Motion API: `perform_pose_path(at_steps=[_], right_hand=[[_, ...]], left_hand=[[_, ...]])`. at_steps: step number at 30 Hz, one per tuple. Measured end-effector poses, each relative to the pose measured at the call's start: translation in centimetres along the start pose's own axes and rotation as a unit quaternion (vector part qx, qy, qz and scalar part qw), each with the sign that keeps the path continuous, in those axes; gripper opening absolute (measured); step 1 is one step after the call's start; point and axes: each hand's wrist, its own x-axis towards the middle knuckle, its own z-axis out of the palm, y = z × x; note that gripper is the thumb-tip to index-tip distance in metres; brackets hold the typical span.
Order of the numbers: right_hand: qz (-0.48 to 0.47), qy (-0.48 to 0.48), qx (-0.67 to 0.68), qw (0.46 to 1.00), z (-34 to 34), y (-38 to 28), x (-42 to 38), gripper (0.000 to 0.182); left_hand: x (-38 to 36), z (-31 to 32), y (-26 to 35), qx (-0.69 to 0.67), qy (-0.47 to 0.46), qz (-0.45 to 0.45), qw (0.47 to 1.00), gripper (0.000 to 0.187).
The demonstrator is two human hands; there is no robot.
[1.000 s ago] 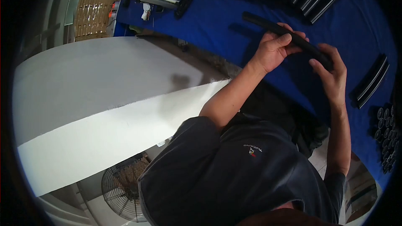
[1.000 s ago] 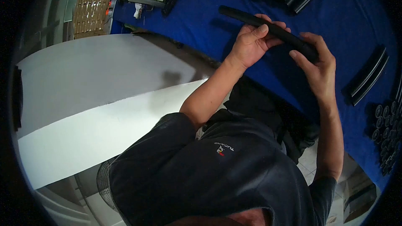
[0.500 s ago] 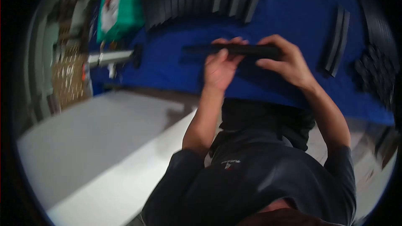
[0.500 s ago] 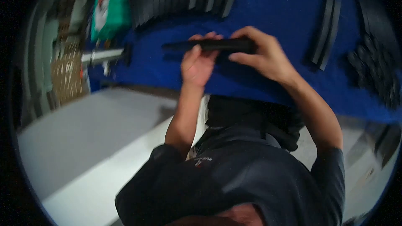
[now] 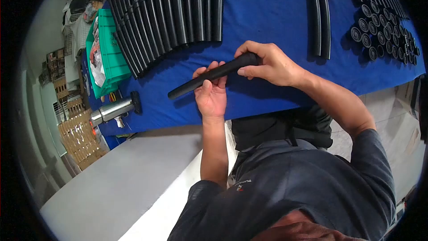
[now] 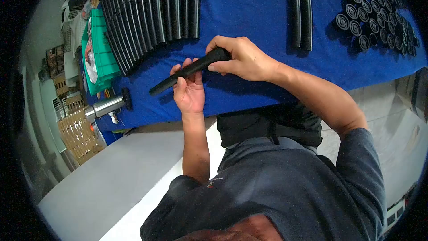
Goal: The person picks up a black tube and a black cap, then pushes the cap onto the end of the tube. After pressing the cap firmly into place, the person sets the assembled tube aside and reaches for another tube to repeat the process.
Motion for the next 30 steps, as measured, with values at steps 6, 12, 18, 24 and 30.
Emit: perform_pose_path(at_steps=[6, 12, 18, 24, 30], right_hand=[[-0.044, 0.033, -0.057, 0.997, 0.3, 0.7, 0.0, 0.030], [-0.108, 0.055, -0.124, 0.985, 0.2, 0.4, 0.1, 0.037], [-0.008, 0.009, 0.013, 1.000, 0.1, 0.4, 0.3, 0.043], [-0.088, 0.027, -0.095, 0.991, -0.3, 0.6, 0.5, 0.038], [0.052, 0.018, -0.010, 0.998, -0.3, -1.0, 0.0, 0.034]], left_hand=[[-0.1, -0.3, -0.1, 0.023, -0.013, 0.005, 1.000, 0.032], [0.1, 1.1, 0.0, 0.018, 0.038, -0.005, 0.999, 0.032], [0.2, -0.5, 0.1, -0.046, -0.008, -0.020, 0.999, 0.032], [0.3, -0.2, 0.1, -0.010, 0.010, -0.036, 0.999, 0.032], [0.3, -0.2, 0.1, -0.027, 0.008, -0.023, 0.999, 0.033]])
